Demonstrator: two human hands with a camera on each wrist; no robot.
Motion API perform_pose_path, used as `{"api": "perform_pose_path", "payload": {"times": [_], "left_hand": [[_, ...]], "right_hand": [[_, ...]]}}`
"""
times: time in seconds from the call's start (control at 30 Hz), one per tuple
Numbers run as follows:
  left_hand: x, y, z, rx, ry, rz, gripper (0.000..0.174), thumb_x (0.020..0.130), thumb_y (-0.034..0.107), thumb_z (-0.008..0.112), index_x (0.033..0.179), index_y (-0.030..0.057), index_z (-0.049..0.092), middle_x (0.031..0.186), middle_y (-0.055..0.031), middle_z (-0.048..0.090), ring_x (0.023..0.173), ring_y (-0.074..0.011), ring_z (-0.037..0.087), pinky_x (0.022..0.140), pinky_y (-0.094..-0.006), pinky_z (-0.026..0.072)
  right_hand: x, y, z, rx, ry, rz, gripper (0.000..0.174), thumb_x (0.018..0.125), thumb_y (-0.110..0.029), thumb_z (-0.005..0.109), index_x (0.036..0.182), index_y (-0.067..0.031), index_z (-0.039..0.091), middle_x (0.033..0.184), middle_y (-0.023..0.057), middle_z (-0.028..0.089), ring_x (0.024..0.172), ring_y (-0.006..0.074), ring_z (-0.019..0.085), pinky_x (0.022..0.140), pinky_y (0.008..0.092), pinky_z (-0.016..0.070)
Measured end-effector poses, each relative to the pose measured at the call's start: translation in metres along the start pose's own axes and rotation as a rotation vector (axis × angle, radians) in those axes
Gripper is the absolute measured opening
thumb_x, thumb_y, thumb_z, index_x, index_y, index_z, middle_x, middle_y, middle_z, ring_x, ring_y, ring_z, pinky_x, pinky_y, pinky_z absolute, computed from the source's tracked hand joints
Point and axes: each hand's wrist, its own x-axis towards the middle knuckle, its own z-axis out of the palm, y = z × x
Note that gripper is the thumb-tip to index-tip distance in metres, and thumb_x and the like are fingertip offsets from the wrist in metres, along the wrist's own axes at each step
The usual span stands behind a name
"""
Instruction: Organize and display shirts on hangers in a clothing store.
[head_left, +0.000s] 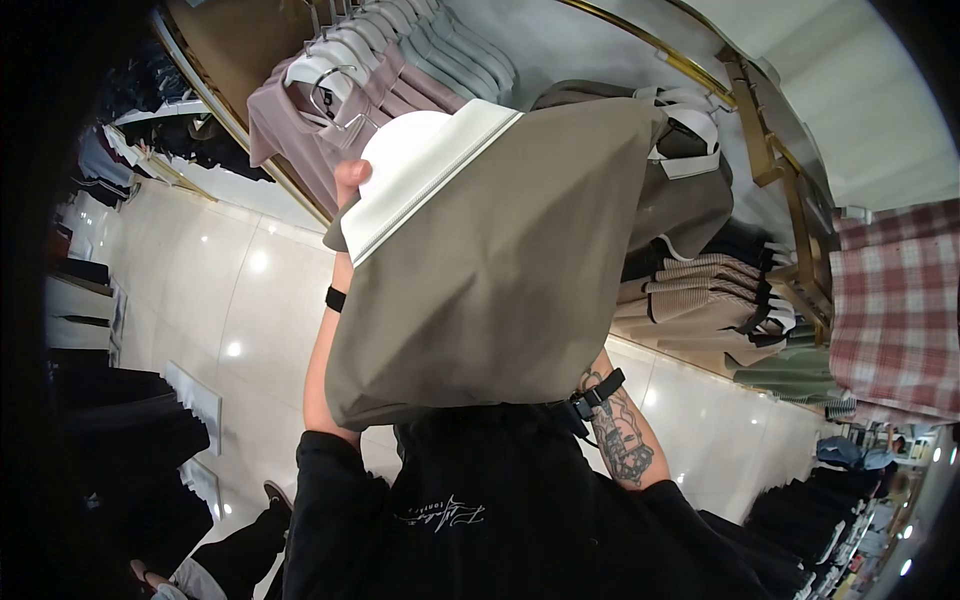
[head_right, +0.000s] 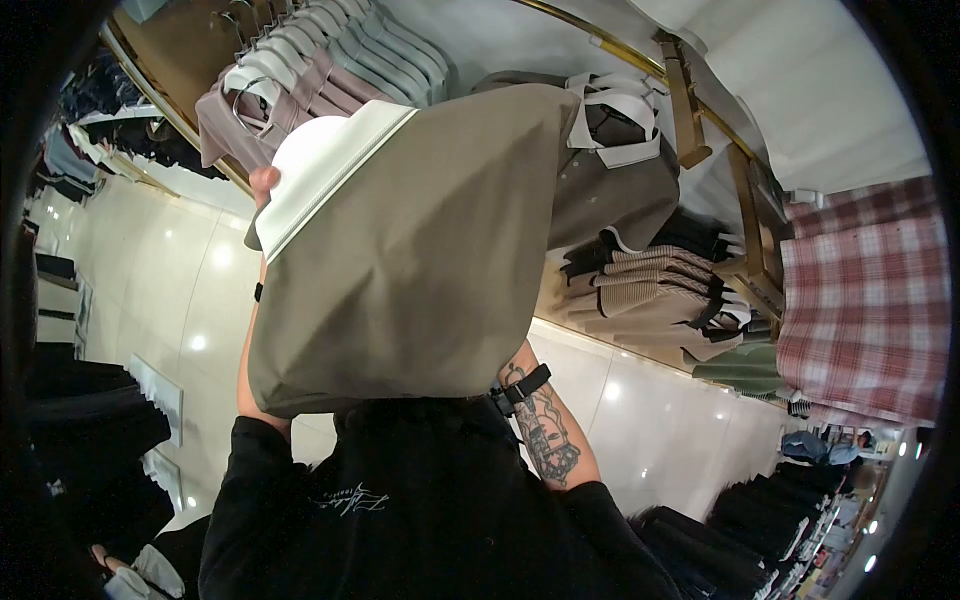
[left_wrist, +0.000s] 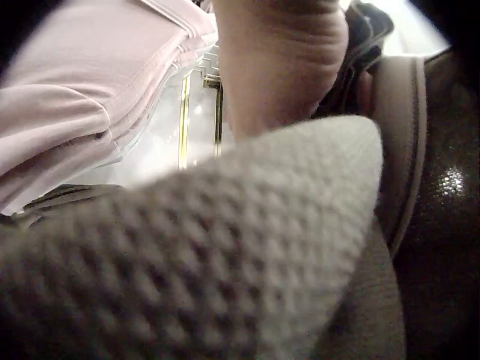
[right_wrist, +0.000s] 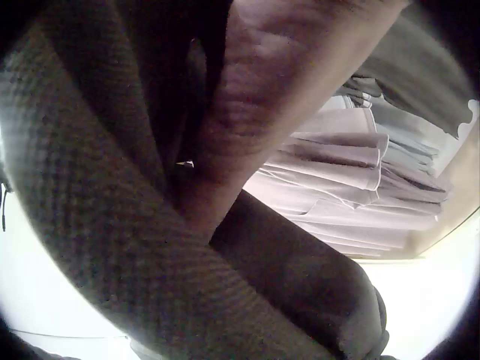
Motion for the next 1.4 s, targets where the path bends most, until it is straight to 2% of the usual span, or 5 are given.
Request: {"api": "perform_pose_path", "payload": {"times": [0.33,0.7,0.9,1.27,1.4], "left_hand": [[0.003,-0.007,0.008,0.113,0.211,0.1,0.069,0.086,0.043,0.071,0.132,-0.0079,0.062,0.111,-0.022,0.075,0.089,-0.0294,0.075,0.076,-0.0373,0.0655],[0.006,0.004,-0.013,0.036,0.004,0.0,0.071,0.085,0.041,0.073,0.134,-0.0092,0.061,0.112,-0.0256,0.076,0.089,-0.0327,0.077,0.077,-0.0412,0.0674],[0.002,0.0,-0.042,-0.204,-0.324,-0.067,0.088,0.093,0.05,0.065,0.155,-0.0084,0.043,0.139,-0.035,0.063,0.115,-0.0458,0.072,0.1,-0.0564,0.0602],[-0.005,0.04,-0.084,-0.266,-0.722,-0.488,0.091,0.093,0.045,0.064,0.163,-0.0042,0.032,0.153,-0.0326,0.053,0.124,-0.0433,0.068,0.108,-0.055,0.0562],[-0.018,0.027,-0.014,-0.168,-0.434,-0.331,0.089,0.091,0.044,0.069,0.157,-0.007,0.04,0.145,-0.0325,0.06,0.118,-0.0416,0.071,0.103,-0.0541,0.0591]], "right_hand": [[-0.006,0.003,0.001,0.01,0.016,0.011,0.055,0.116,-0.038,0.042,0.159,-0.0044,0.044,0.156,0.0143,0.055,0.138,0.0293,0.058,0.116,0.0456,0.0501],[0.011,0.013,-0.001,0.047,0.028,0.007,0.056,0.116,-0.039,0.042,0.159,-0.0047,0.044,0.156,0.0143,0.055,0.138,0.0299,0.058,0.116,0.0462,0.0498],[0.008,0.017,-0.004,0.02,-0.01,-0.009,0.054,0.115,-0.039,0.042,0.157,-0.0049,0.047,0.154,0.0139,0.056,0.138,0.03,0.058,0.115,0.0466,0.0497],[0.025,-0.006,-0.003,-0.04,-0.151,-0.157,0.051,0.115,-0.038,0.042,0.153,-0.0053,0.051,0.151,0.0131,0.059,0.136,0.0302,0.059,0.115,0.0474,0.0495],[0.024,-0.02,0.001,-0.066,-0.171,-0.207,0.05,0.115,-0.037,0.041,0.152,-0.0054,0.053,0.15,0.0128,0.06,0.136,0.0303,0.059,0.114,0.0477,0.0495]]}}
